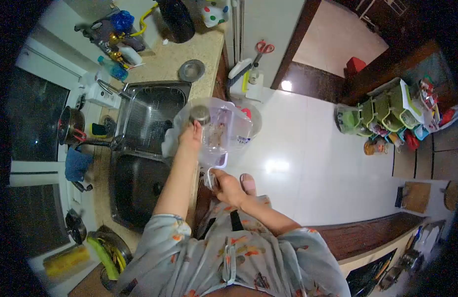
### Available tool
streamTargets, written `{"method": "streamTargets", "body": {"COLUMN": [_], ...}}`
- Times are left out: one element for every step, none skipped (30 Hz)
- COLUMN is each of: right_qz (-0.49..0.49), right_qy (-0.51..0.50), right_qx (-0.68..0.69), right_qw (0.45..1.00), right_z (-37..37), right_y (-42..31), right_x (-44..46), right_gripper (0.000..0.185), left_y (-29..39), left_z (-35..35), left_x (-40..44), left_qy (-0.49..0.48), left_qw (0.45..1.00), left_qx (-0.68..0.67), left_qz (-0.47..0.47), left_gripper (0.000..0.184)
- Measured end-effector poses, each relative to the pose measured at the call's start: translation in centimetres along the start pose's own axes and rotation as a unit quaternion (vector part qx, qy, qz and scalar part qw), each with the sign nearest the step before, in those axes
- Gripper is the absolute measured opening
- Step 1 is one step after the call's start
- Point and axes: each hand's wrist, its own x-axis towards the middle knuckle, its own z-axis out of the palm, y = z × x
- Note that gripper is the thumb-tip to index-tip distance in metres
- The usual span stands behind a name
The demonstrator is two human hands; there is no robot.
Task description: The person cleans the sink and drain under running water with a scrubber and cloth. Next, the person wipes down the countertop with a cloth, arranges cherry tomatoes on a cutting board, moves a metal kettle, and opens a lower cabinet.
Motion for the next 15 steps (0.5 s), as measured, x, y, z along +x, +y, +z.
{"method": "streamTargets", "body": {"right_qz": [0.001, -0.002, -0.005, -0.006, -0.008, -0.01, -0.028, -0.044, -0.042, -0.046, -0.052, -0.039, -0.039, -0.027, -0.014], "right_qy": [0.002, 0.004, 0.004, -0.003, -0.008, -0.006, 0.002, 0.006, 0.002, 0.0, -0.006, -0.019, -0.034, -0.041, -0.05], "right_qx": [0.004, 0.005, 0.004, 0.009, 0.011, 0.009, 0.006, 0.003, 0.003, 0.023, 0.042, 0.038, 0.037, 0.031, 0.024], "right_qw": [1.0, 1.0, 1.0, 1.0, 1.0, 1.0, 1.0, 0.999, 0.999, 0.999, 0.998, 0.998, 0.998, 0.998, 0.998], "right_z": [-0.1, -0.5, -0.3, 0.1, 0.1, -0.1, 0.2, 0.6, 0.8, 0.8, 0.8, 0.7, 0.6, 0.4, 0.3], "right_y": [-0.1, -0.2, -0.1, 0.2, 0.6, 1.0, 1.5, 2.1, 2.6, 3.1, 3.3, 3.1, 2.8, 2.4, 2.2], "right_x": [0.1, 0.4, 0.7, 0.9, 1.4, 2.0, 2.3, 2.2, 2.4, 2.6, 2.9, 3.1, 3.3, 3.4, 3.5], "right_gripper": [0.053, 0.053, 0.053, 0.053, 0.054, 0.054, 0.052, 0.049, 0.049, 0.049, 0.049, 0.049, 0.049, 0.053, 0.057], "left_y": [-0.1, 0.0, 0.1, 0.1, -0.1, -0.3, -0.1, 0.6, 1.5, 2.6, 3.4, 4.0, 4.4, 4.7, 5.2], "left_z": [0.0, 0.3, 0.3, 0.0, -0.1, 0.1, 0.1, 0.5, 1.0, 1.0, 0.5, -0.7, -2.4, -4.1, -5.9], "left_x": [-0.4, -0.7, -1.1, -1.8, -2.5, -2.9, -3.4, -5.2, -7.6, -10.7, -13.0, -14.8, -16.5, -17.7, -18.3], "left_qy": [0.001, -0.019, -0.039, -0.038, -0.013, 0.008, 0.033, -0.025, -0.022, -0.096, -0.167, -0.156, -0.178, -0.192, -0.176], "left_qw": [1.0, 0.998, 0.993, 0.993, 0.991, 0.989, 0.984, 0.978, 0.979, 0.954, 0.919, 0.923, 0.864, 0.787, 0.792], "left_qx": [0.002, 0.053, 0.102, 0.1, 0.118, 0.138, 0.164, 0.195, 0.194, 0.267, 0.333, 0.327, 0.401, 0.47, 0.468], "left_qz": [-0.001, 0.026, 0.053, 0.054, 0.057, 0.059, 0.059, 0.064, 0.063, 0.095, 0.129, 0.132, 0.246, 0.351, 0.35], "left_gripper": [0.017, 0.015, 0.014, 0.014, 0.011, 0.009, 0.007, 0.01, 0.01, 0.011, 0.012, 0.012, 0.015, 0.018, 0.018]}}
